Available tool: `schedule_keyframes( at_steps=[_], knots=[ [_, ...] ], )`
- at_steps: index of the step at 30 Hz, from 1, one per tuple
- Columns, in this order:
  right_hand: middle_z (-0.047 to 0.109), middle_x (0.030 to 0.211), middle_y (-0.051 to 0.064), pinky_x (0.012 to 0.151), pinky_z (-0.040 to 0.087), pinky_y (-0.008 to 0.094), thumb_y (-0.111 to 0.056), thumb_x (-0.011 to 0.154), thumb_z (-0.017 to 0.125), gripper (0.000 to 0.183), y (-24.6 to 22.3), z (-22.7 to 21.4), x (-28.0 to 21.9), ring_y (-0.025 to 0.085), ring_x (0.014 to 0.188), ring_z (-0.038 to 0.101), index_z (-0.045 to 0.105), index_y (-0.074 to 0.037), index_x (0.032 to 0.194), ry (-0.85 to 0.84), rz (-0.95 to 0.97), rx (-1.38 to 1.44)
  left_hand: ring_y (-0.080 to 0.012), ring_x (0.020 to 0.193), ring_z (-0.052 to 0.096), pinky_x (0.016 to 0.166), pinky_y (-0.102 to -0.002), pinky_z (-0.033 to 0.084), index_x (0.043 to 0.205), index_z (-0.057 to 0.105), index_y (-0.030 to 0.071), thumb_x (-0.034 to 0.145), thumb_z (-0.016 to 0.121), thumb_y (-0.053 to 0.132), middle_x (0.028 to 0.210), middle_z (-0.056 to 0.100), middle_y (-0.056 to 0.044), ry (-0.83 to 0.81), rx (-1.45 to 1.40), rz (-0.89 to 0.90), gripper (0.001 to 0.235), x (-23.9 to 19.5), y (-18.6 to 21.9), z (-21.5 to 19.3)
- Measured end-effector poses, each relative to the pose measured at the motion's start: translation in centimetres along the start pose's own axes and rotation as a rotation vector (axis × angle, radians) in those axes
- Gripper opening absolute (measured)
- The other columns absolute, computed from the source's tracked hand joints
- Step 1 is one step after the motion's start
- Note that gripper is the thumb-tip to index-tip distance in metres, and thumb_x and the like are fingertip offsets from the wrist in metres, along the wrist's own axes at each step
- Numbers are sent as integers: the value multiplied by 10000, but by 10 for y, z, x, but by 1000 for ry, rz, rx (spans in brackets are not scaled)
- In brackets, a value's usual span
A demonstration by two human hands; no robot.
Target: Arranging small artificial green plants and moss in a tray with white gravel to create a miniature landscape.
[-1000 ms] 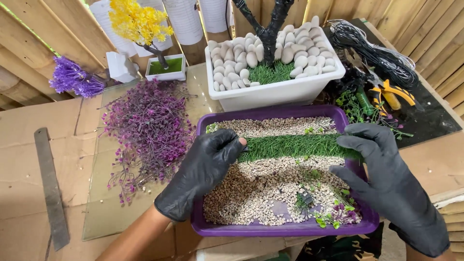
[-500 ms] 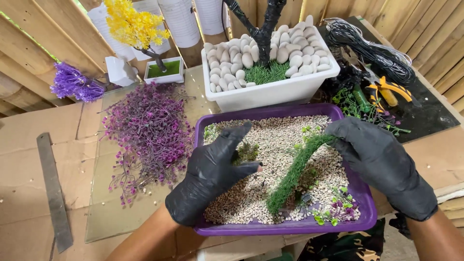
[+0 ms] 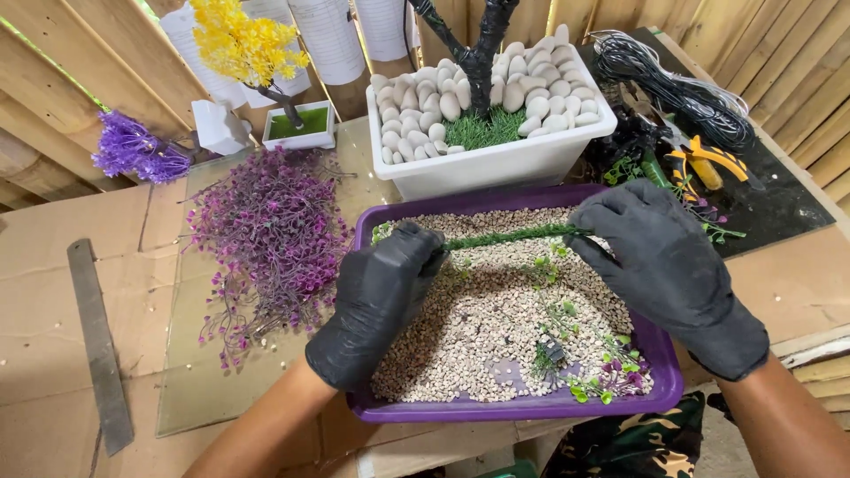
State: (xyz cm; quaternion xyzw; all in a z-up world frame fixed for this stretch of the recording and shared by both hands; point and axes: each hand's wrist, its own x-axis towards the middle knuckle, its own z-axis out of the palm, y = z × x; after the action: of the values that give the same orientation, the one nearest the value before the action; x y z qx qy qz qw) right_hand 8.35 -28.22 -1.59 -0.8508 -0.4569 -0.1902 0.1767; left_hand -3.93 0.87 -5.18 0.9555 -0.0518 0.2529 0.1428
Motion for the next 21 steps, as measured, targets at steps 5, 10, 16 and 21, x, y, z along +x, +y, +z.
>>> schedule_keyframes(
  at_steps=[5, 10, 16, 21],
  knots=[
    [628, 1018, 63, 771, 535, 422, -213, 1027, 666, 168, 10, 15, 20, 275, 916, 605, 730, -114, 1146, 79, -102, -217, -158, 616, 742, 539, -263, 643, 878, 680, 98, 970, 675, 275, 728, 747, -47, 82, -891, -408, 199, 14, 4, -23],
    [621, 888, 72, 704, 508, 449, -179, 976, 678, 70, 12, 29, 37, 299, 847, 602, 649, -131, 1020, 6, -186, -240, -204, 510, 456, 420, -330, 442, 995, 558, 52, 953, 521, -139, 637, 450, -11, 137, 115, 275, 199, 25, -25, -9],
    [630, 776, 61, 688, 516, 428, -132, 950, 644, 120, 20, 44, 54, 285, 733, 611, 612, -169, 840, -66, -277, -381, -105, 430, 452, 378, -303, 409, 805, 526, 217, 1018, 559, 24, 552, 447, 84, 56, 883, 205, 289, 33, -21, 7],
    [653, 786, 91, 701, 564, 444, 3, 905, 626, 142, 20, 57, 51, 305, 737, 645, 629, -129, 855, -61, -307, -308, -83, 394, 387, 382, -271, 352, 653, 488, 233, 998, 497, -7, 492, 371, 72, 29, 1251, 219, 420, 34, -22, 11]
  ],
)
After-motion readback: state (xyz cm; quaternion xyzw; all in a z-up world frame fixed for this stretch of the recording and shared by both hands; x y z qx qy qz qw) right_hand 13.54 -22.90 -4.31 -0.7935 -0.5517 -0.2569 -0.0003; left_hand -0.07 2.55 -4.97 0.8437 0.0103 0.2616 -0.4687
